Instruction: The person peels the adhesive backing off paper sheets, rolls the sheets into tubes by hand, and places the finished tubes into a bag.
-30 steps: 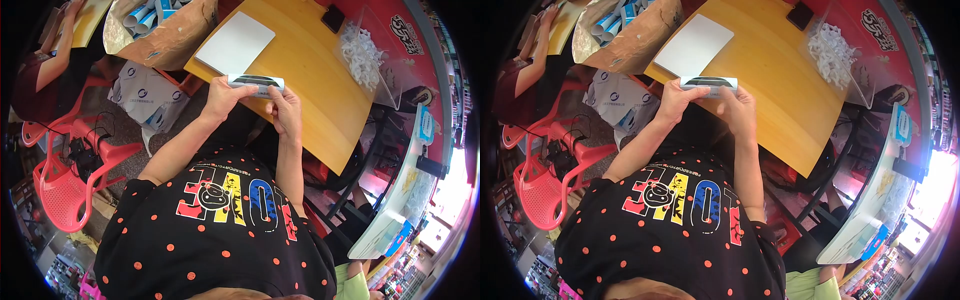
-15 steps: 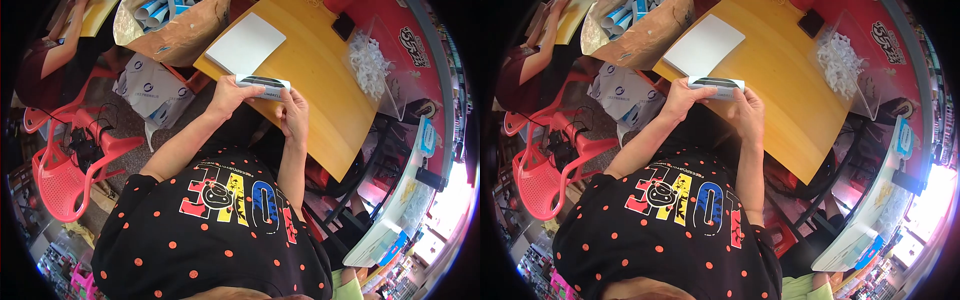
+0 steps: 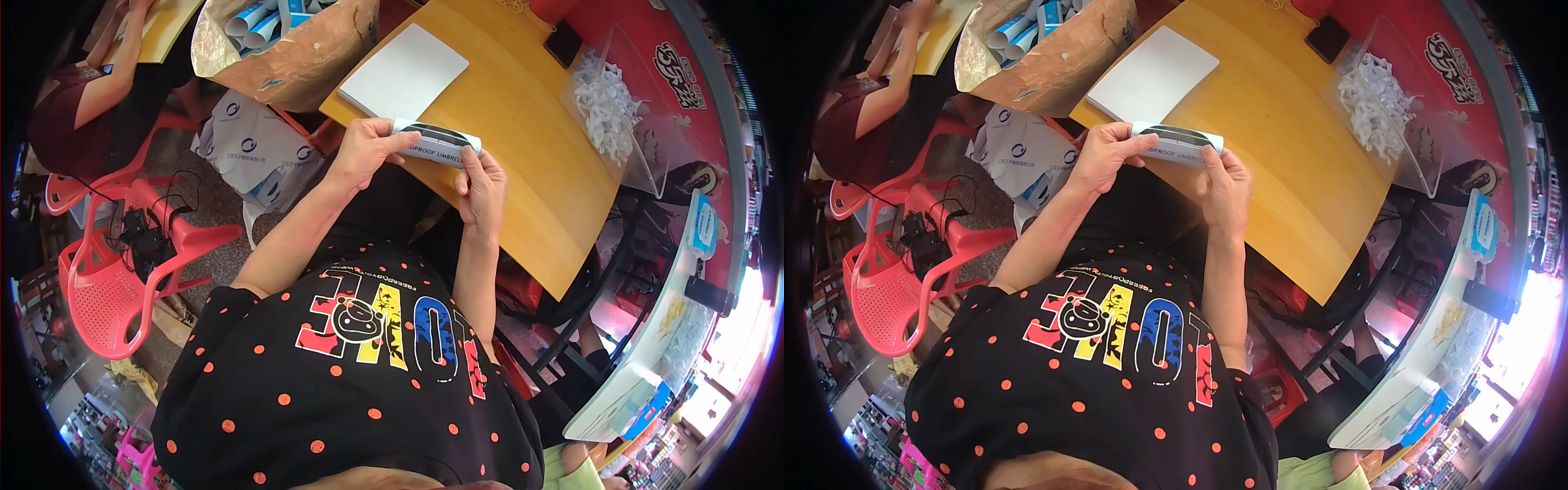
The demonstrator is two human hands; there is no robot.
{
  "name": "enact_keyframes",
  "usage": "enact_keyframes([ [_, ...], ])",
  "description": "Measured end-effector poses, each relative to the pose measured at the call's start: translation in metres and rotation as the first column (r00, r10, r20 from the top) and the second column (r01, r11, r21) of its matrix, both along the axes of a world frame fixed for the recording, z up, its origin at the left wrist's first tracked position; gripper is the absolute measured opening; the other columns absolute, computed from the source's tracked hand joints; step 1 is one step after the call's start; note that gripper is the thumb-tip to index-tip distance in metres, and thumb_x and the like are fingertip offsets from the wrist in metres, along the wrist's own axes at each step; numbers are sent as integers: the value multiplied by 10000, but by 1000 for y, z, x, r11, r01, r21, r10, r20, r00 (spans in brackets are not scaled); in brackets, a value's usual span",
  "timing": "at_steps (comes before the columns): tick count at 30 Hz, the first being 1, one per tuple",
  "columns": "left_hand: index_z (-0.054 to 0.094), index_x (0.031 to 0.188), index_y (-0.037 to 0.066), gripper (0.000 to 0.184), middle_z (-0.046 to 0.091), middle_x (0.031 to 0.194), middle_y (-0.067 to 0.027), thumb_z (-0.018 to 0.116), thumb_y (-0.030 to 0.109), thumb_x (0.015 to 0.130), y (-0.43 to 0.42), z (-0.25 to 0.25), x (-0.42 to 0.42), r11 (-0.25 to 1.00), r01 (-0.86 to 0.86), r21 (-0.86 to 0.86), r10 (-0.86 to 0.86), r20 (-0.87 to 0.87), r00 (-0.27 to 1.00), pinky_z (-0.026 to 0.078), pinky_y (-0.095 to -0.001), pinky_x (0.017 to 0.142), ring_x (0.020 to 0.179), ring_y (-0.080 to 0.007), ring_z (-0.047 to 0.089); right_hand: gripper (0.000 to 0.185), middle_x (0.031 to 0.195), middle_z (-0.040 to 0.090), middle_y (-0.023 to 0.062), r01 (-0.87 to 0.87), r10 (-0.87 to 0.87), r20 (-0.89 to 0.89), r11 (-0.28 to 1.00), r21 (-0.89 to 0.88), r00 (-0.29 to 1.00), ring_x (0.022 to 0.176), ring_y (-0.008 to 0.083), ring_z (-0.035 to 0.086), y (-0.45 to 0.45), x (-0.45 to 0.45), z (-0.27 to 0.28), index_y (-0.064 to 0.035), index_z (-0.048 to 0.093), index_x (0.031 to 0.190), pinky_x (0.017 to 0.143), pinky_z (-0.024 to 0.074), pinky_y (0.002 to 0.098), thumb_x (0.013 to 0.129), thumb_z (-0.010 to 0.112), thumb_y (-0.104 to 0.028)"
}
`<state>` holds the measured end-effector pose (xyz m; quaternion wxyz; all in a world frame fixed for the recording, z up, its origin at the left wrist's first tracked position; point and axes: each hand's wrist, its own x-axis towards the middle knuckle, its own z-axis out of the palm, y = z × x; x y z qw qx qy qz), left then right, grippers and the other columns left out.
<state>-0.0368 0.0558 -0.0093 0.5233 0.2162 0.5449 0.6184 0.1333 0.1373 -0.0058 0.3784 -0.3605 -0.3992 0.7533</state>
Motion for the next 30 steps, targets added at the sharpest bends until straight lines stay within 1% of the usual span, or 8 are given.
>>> enact_keyframes([
  [7, 682, 914, 29, 166, 647, 792, -1, 698, 164, 818, -6, 14, -2, 1000, 12, -14, -12, -36, 999, 487, -200, 556, 679, -40, 564, 130, 707, 578, 1, 19, -19, -15, 1000, -13, 1000, 415, 16, 381, -5, -4, 6, 34, 617, 929, 371, 291, 150, 908, 573, -86],
  [10, 680, 809, 26, 193, 621, 714, 11, 692, 219, 821, -14, 1, -12, 1000, 11, -20, -14, -191, 981, 465, -199, 548, 644, -55, 562, 134, 697, 575, 0, -11, 11, 14, 1000, -5, 1000, 413, 29, 406, -1, 1, -1, 29, 623, 906, 363, 296, 169, 895, 591, -101],
  [15, 675, 821, 13, 178, 598, 717, 8, 655, 188, 844, -23, 2, -20, 994, 49, 94, -30, -197, 980, 455, -217, 596, 651, -70, 540, 136, 670, 555, -8, -37, 36, -28, 999, -13, 999, 402, 24, 389, -6, -2, -1, 30, 615, 897, 351, 278, 168, 908, 573, -99],
  [21, 695, 879, -4, 152, 618, 737, -17, 650, 138, 846, -42, 18, -42, 984, 155, 91, -136, -195, 971, 434, -210, 569, 651, -67, 536, 227, 608, 524, 0, -215, 216, 2, 975, 60, 976, 354, 42, 361, -12, 4, 9, 34, 602, 924, 331, 262, 178, 956, 502, -168],
  [23, 694, 872, -11, 138, 621, 737, -19, 649, 116, 843, -48, 30, -48, 983, 159, 91, -136, -220, 966, 433, -211, 554, 649, -67, 536, 264, 679, 573, 33, -258, 258, 11, 958, 124, 966, 371, 44, 383, -16, 4, 12, 32, 602, 911, 333, 272, 174, 966, 484, -198],
  [25, 693, 861, -6, 138, 613, 727, -20, 649, 123, 844, -52, 43, -56, 987, 107, 124, -78, -218, 973, 441, -204, 546, 630, -66, 539, 334, 868, 638, 105, -171, 174, -1, 971, 168, 985, 394, 48, 402, -19, 2, 12, 49, 607, 972, 333, 277, 173, 977, 455, -248],
  [26, 693, 854, -5, 140, 609, 717, -20, 650, 129, 845, -53, 52, -61, 989, 65, 136, -33, -223, 974, 444, -200, 545, 624, -65, 541, 393, 1083, 617, 192, -118, 120, 5, 973, 196, 993, 414, 37, 399, -21, -1, 23, 62, 586, 1084, 350, 284, 161, 985, 426, -283],
  [30, 671, 773, 16, 167, 571, 609, 24, 639, 163, 847, -42, 85, -102, 926, -325, 189, 374, -375, 848, 435, -202, 523, 536, -49, 519, 355, 1133, 601, 226, -16, 33, -61, 965, 262, 998, 424, 21, 390, -12, 4, 42, 48, 527, 1205, 399, 308, 144, 978, 440, -212],
])
